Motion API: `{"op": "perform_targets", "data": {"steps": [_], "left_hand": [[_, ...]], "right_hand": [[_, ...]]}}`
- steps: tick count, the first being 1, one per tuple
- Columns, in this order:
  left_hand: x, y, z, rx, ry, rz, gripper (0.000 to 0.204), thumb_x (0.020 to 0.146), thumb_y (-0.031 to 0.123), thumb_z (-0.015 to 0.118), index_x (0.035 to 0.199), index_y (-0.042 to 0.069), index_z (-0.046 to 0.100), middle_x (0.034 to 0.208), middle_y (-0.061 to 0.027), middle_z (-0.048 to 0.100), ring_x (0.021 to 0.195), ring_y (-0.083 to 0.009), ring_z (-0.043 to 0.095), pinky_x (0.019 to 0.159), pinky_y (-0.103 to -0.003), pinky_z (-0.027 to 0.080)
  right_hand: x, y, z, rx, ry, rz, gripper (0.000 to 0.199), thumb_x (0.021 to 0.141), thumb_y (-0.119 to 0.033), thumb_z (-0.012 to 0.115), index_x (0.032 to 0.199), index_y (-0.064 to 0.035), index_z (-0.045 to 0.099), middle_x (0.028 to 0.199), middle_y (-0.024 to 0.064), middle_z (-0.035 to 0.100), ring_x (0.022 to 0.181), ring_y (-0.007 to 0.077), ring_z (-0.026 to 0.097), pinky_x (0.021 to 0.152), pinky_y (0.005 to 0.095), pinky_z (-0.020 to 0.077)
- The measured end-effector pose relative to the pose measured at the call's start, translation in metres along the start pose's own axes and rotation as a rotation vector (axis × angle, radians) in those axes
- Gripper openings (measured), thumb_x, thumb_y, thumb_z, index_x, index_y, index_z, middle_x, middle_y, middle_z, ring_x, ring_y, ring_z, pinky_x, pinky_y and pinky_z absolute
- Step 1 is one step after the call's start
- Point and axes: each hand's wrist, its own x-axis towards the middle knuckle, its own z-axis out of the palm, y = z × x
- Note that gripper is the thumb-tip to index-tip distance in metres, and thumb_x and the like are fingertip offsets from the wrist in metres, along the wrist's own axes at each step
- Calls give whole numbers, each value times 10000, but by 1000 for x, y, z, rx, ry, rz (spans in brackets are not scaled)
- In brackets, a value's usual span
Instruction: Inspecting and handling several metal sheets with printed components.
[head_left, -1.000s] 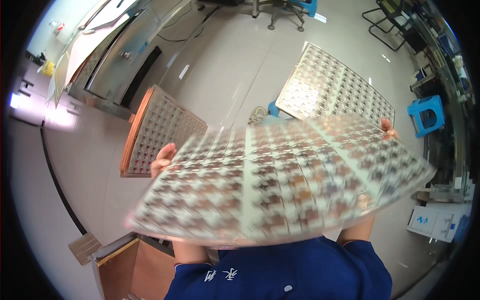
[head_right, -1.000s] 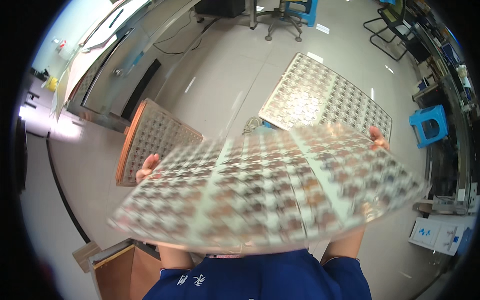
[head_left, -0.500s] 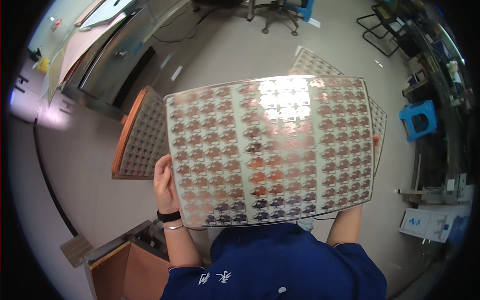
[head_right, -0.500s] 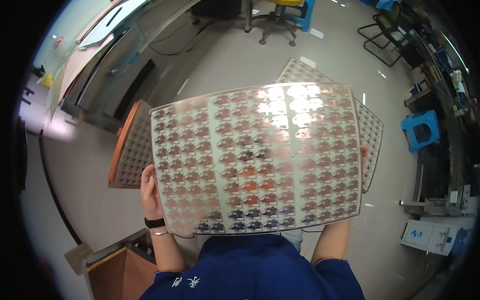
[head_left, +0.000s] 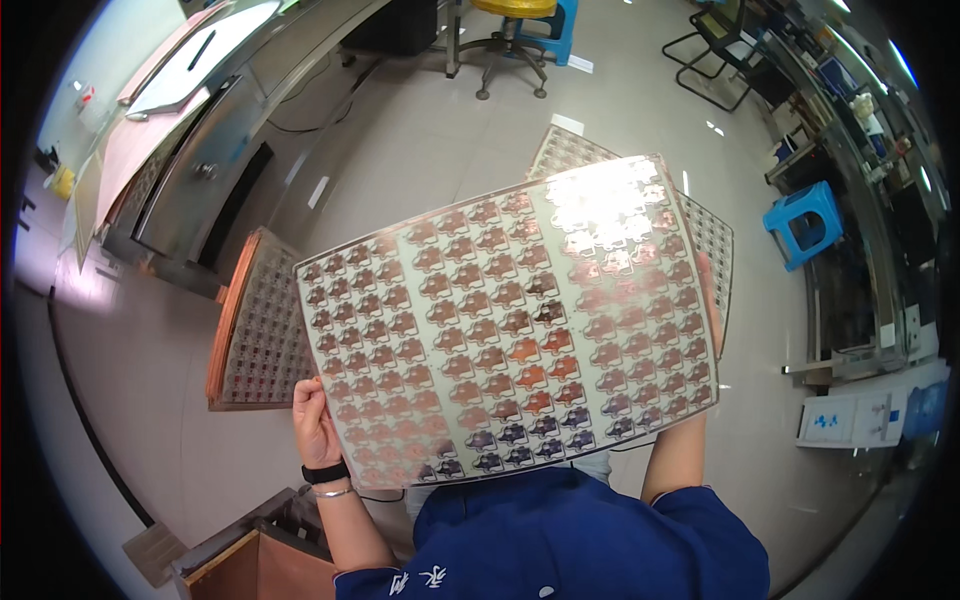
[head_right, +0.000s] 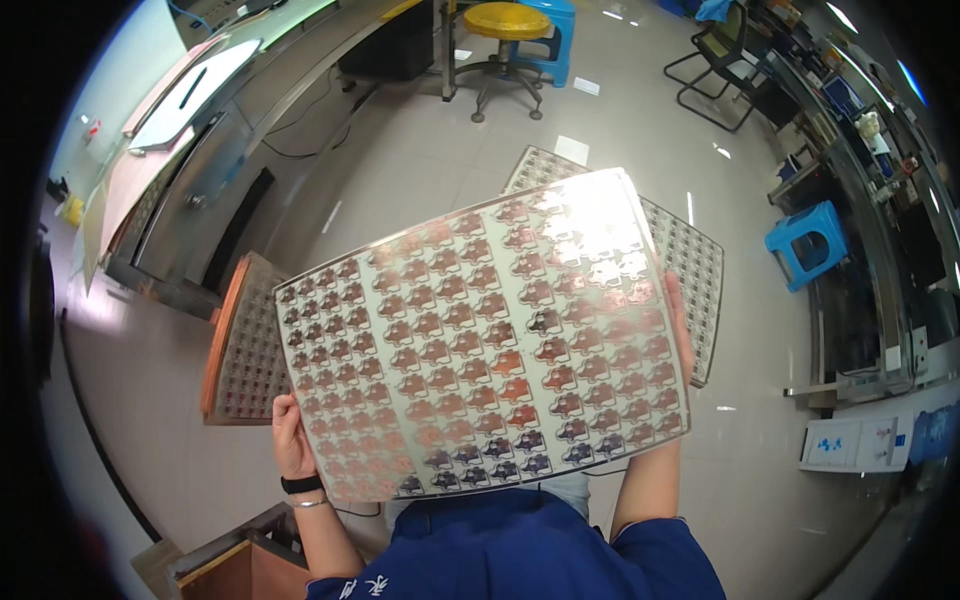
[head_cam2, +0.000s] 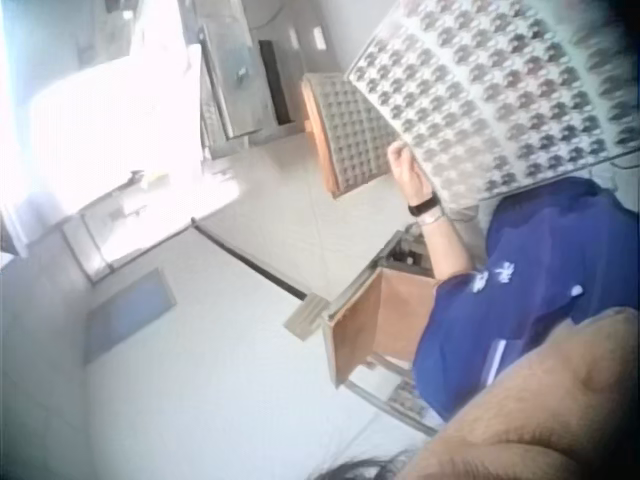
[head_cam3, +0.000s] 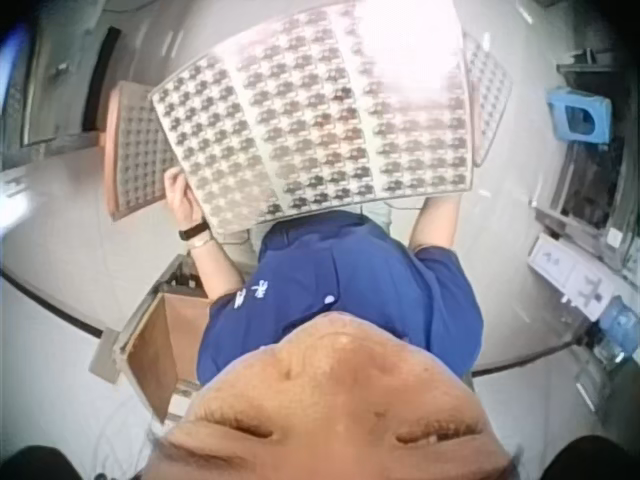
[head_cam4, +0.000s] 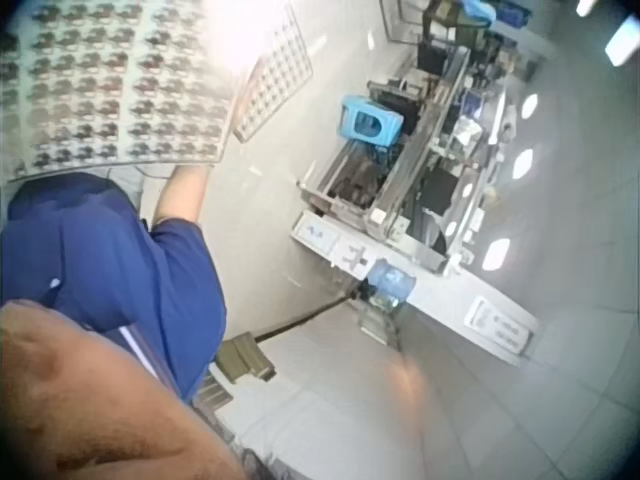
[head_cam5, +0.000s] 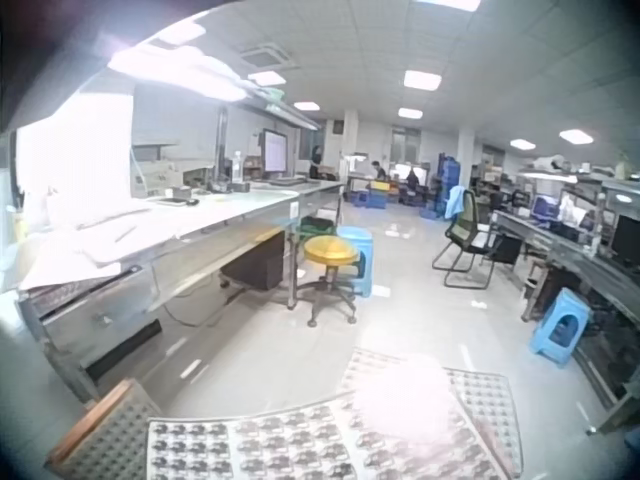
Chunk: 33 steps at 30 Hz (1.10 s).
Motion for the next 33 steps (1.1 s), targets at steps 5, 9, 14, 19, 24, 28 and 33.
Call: {"op": "perform_targets", "data": {"steps": [5, 9, 14, 19, 24, 28, 33], "left_hand": [[-5, 2, 22, -174, 56, -28, 252, 930, 70, 437, 1178, 55, 480, 1155, -102, 544, 1053, -195, 549, 905, -338, 469], [-3, 13, 52, -161, 257, -98, 396, 979, 274, 299, 1318, 88, 386, 1309, -122, 439, 1139, -236, 489, 973, -402, 416], [-18, -57, -76, -708, 216, -96, 469, 980, 349, 248, 1277, 24, 409, 1294, -134, 466, 1182, -257, 457, 1050, -438, 306], [-39, -107, -66, -725, 358, -174, 300, 962, 197, 379, 1159, -9, 472, 1188, -151, 533, 1084, -237, 532, 911, -347, 468], [-33, -145, -107, -537, 575, -362, 194, 907, 77, 466, 1064, -30, 507, 1055, -129, 598, 971, -240, 588, 889, -335, 479], [-39, -168, -177, -582, 602, -436, 175, 859, 53, 477, 990, -26, 562, 980, -120, 625, 912, -231, 608, 869, -331, 490], [-23, -145, -200, -491, 428, -330, 236, 851, 87, 470, 1025, -48, 556, 1050, -167, 610, 969, -260, 591, 909, -354, 466]], "right_hand": [[6, -20, -23, -45, -134, 294, 492, 950, -271, 381, 1323, 49, 345, 1277, 164, 475, 1120, 200, 509, 906, 327, 447], [-1, 2, -9, -551, -361, 164, 407, 894, -170, 470, 1214, 81, 448, 1122, 152, 574, 958, 172, 583, 812, 279, 458], [1, 62, 32, -302, -382, 502, 418, 871, -103, 516, 1241, 64, 415, 1136, 149, 565, 981, 181, 576, 851, 302, 461], [-23, 142, 79, -338, -504, 517, 364, 877, -37, 520, 1220, 15, 411, 1122, 130, 565, 999, 187, 569, 855, 311, 474], [-57, 182, 103, -516, -523, 739, 470, 892, -12, 451, 1335, -19, 296, 1249, 159, 476, 1045, 220, 559, 829, 311, 503], [-58, 176, 98, -475, -668, 854, 561, 896, -16, 427, 1411, -72, 213, 1350, 187, 391, 1107, 246, 535, 839, 297, 497], [-29, 131, 70, -622, -631, 723, 506, 924, -66, 427, 1401, -69, 257, 1275, 194, 478, 1041, 246, 579, 800, 294, 511]]}}
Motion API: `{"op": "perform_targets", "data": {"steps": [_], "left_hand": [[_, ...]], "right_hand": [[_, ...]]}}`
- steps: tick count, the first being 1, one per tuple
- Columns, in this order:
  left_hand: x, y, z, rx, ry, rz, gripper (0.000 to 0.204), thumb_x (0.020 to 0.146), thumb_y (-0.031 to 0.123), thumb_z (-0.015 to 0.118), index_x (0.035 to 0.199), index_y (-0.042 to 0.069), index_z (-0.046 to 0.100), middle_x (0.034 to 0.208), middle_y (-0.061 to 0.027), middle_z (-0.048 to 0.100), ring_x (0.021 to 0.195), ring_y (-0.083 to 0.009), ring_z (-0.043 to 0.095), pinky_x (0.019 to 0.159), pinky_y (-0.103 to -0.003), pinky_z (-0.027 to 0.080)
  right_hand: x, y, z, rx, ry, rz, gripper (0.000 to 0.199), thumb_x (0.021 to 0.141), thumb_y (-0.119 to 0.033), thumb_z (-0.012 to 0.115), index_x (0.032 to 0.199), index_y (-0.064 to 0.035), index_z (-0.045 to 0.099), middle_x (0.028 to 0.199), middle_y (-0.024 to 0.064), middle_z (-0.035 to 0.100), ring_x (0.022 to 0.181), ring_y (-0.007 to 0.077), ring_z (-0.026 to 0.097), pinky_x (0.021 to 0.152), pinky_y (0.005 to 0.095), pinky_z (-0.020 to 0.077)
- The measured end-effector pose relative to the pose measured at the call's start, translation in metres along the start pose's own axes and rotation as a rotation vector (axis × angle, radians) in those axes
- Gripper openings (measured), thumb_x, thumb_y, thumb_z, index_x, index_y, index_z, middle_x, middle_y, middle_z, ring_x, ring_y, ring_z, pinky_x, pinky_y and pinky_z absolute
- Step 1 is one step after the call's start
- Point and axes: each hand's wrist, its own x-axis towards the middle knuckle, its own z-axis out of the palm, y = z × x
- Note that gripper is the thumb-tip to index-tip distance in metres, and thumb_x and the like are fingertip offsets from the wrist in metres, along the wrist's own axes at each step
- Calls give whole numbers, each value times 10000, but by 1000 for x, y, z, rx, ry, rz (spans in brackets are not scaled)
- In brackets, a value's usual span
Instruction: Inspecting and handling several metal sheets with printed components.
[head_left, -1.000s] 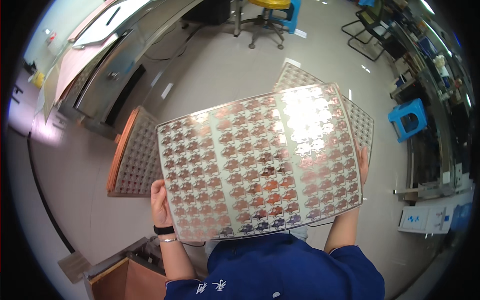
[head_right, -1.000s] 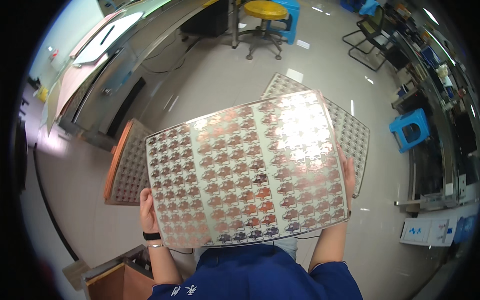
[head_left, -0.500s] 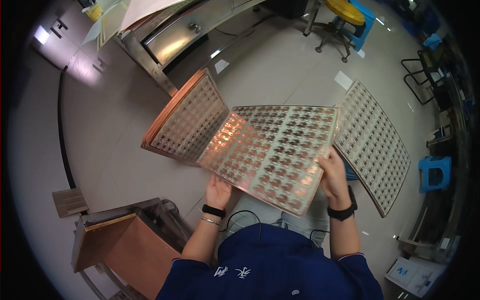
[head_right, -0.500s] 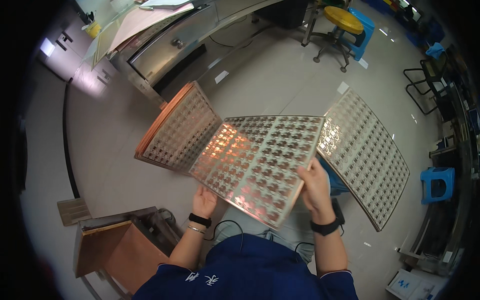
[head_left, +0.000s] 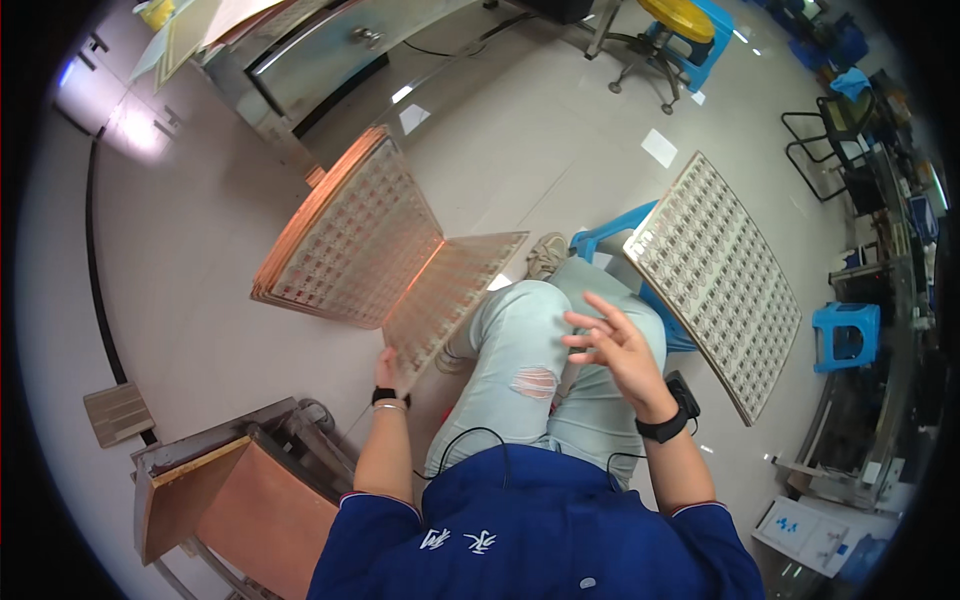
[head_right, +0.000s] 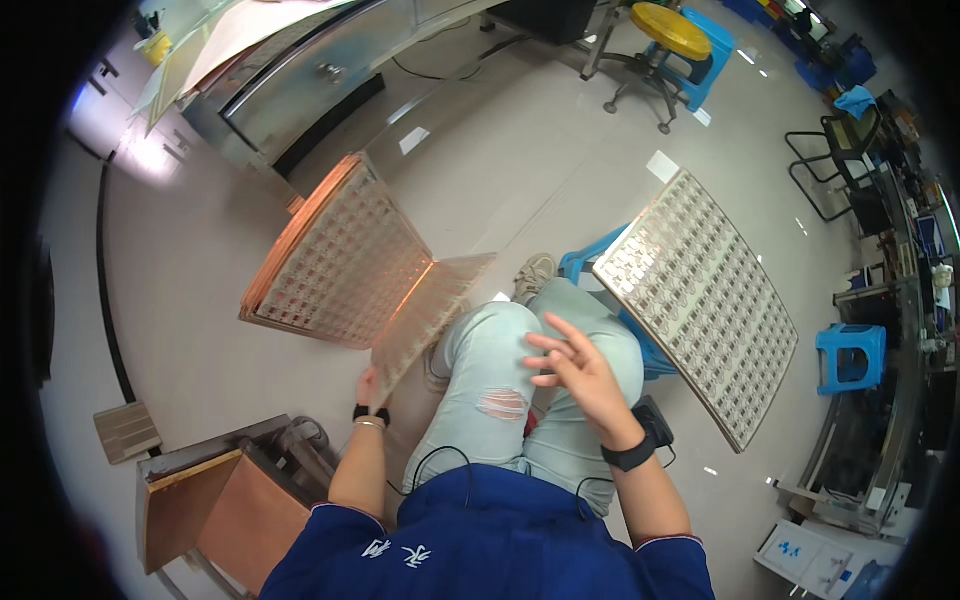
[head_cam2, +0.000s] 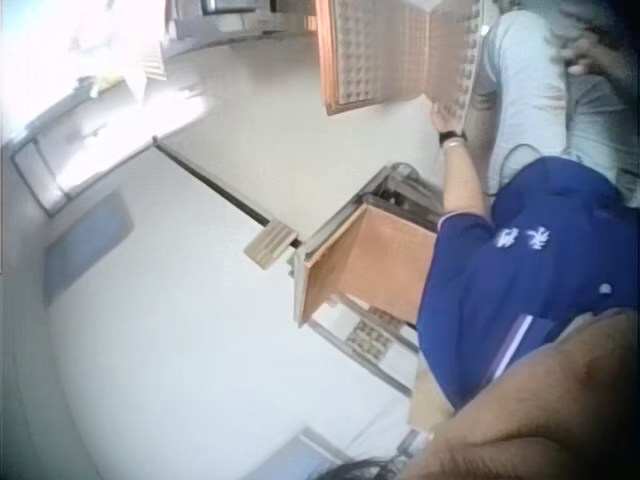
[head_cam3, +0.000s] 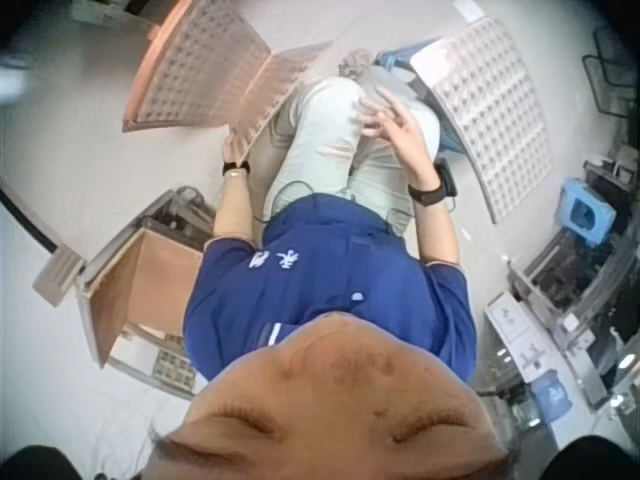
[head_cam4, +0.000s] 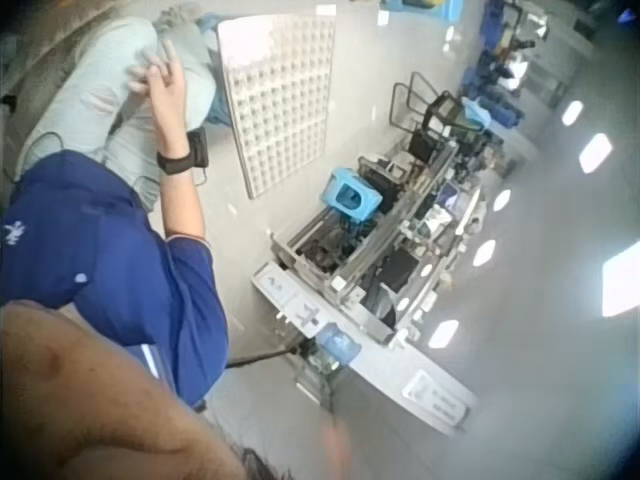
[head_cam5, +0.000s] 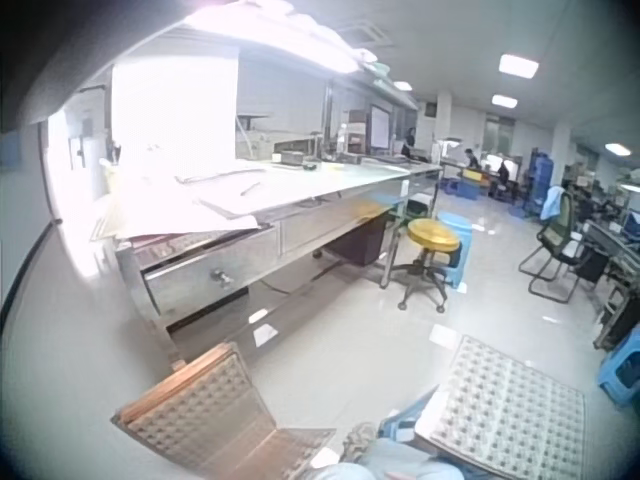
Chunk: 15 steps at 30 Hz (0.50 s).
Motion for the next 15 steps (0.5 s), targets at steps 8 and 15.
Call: {"op": "perform_targets", "data": {"steps": [8, 15], "left_hand": [[15, 42, 72, -482, 304, 461, 412, 954, 209, 359, 1323, 27, 352, 1383, -155, 370, 1223, -304, 422, 1024, -423, 375], [-13, -15, 157, 53, 19, 205, 412, 951, 170, 403, 1349, 92, 333, 1336, -89, 434, 1103, -222, 490, 925, -349, 429]], "right_hand": [[-53, -6, -142, -430, 618, -269, 388, 926, -92, 445, 1307, -23, 419, 1176, 175, 559, 996, 191, 596, 773, 261, 501], [-130, 28, -273, -1319, 1272, -289, 390, 884, -48, 469, 1275, -45, 473, 1227, 146, 546, 1057, 298, 570, 883, 332, 445]]}}
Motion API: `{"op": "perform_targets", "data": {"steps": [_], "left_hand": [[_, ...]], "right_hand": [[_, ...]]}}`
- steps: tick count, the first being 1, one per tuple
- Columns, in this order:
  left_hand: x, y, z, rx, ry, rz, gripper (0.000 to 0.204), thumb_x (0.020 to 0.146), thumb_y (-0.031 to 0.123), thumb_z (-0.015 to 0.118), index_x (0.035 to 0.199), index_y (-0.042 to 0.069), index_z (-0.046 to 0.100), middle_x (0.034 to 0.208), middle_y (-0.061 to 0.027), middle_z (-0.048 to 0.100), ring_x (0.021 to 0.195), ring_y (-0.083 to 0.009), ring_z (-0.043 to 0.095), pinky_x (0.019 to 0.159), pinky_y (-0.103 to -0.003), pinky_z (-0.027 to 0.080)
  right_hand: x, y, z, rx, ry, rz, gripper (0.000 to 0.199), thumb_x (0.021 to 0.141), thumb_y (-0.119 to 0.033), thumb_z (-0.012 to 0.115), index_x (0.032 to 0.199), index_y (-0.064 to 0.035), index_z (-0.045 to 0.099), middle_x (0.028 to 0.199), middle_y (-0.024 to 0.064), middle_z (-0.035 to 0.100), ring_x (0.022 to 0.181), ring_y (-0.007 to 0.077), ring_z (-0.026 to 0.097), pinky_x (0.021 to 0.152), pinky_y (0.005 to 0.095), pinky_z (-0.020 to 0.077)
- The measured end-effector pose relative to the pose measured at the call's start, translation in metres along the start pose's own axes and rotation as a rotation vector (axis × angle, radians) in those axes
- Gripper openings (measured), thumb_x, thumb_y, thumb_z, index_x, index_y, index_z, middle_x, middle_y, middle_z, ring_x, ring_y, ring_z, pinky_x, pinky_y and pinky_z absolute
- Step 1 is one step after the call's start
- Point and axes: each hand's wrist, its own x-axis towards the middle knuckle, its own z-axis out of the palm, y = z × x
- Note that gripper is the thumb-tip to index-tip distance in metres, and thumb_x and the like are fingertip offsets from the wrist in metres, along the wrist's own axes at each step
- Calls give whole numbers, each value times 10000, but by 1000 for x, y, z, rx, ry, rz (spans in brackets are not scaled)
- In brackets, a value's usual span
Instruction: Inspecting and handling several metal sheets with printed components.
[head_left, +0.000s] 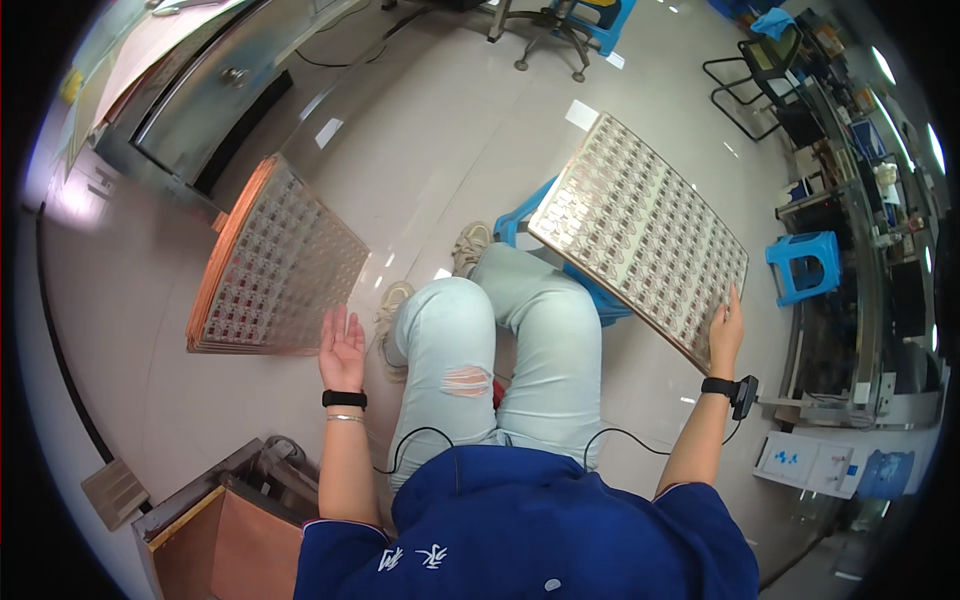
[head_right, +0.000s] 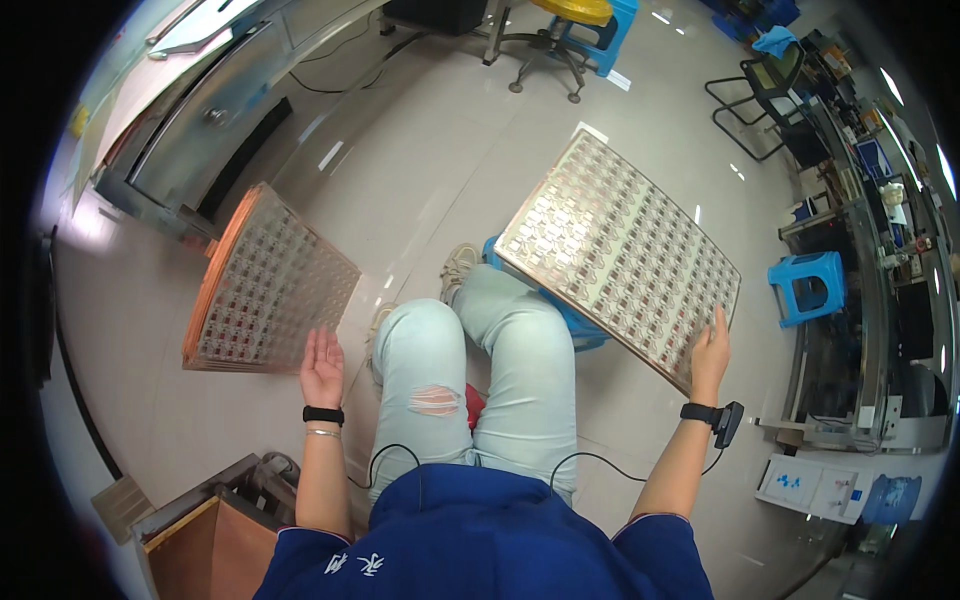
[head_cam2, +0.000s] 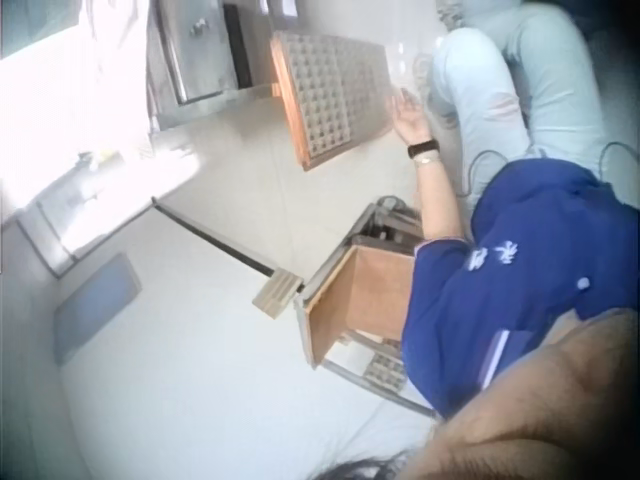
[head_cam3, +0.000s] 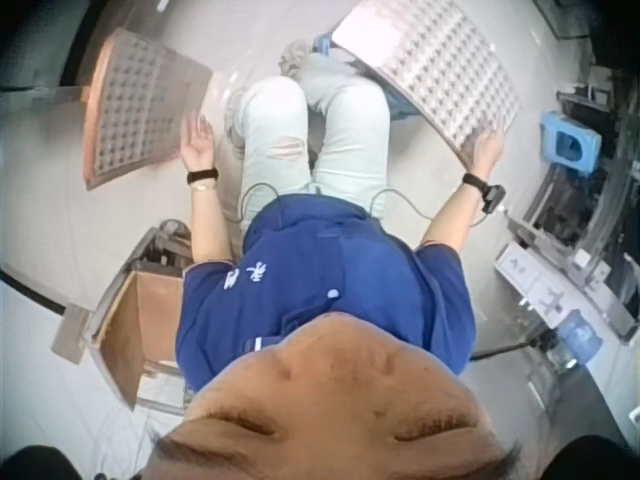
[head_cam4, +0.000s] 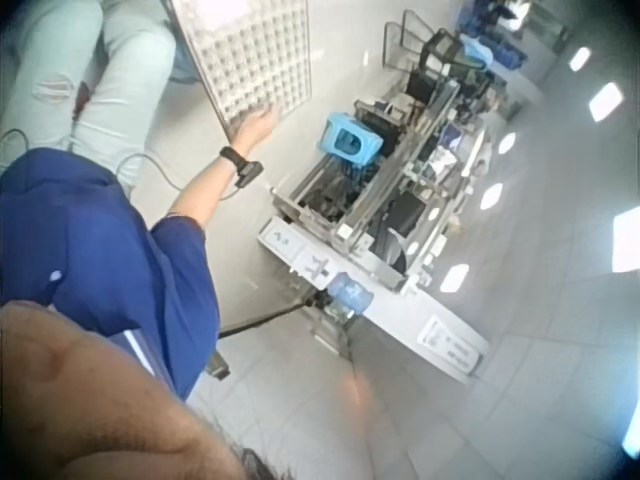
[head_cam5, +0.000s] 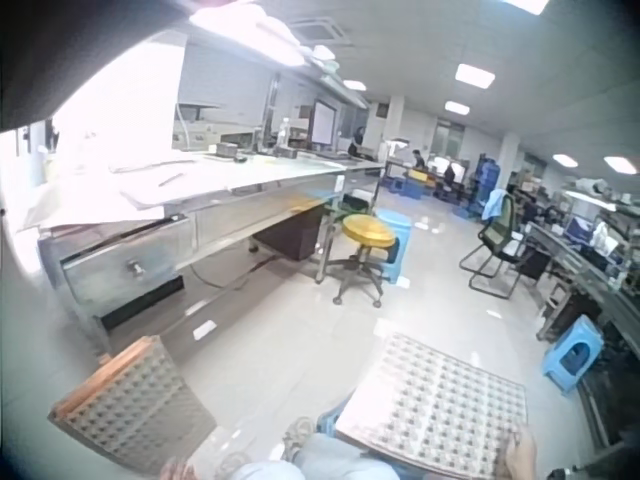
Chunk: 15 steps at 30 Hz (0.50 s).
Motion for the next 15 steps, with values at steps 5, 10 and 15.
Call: {"op": "perform_targets", "data": {"steps": [5, 10, 15], "left_hand": [[-41, -30, 70, 164, -274, 35, 405, 948, 174, 417, 1335, 81, 343, 1264, -104, 475, 1052, -210, 515, 893, -332, 453], [-79, -55, 121, 390, -495, -102, 374, 951, 202, 418, 1287, 46, 376, 1152, -167, 535, 968, -221, 568, 837, -344, 481], [-97, -87, 133, 564, -664, -390, 387, 947, 199, 429, 1295, 39, 372, 1172, -169, 532, 1002, -230, 574, 855, -330, 482]], "right_hand": [[-24, 21, 5, -199, -158, 138, 361, 862, -80, 467, 1217, -39, 518, 1234, 219, 509, 1140, 337, 501, 958, 378, 397], [-60, -64, -15, -408, -338, -18, 380, 853, -171, 530, 1217, -65, 504, 1126, 243, 562, 1007, 346, 578, 814, 395, 490], [-106, -137, -39, -386, -319, -290, 353, 851, -181, 555, 1191, -86, 547, 1084, 234, 591, 905, 343, 620, 708, 390, 517]]}}
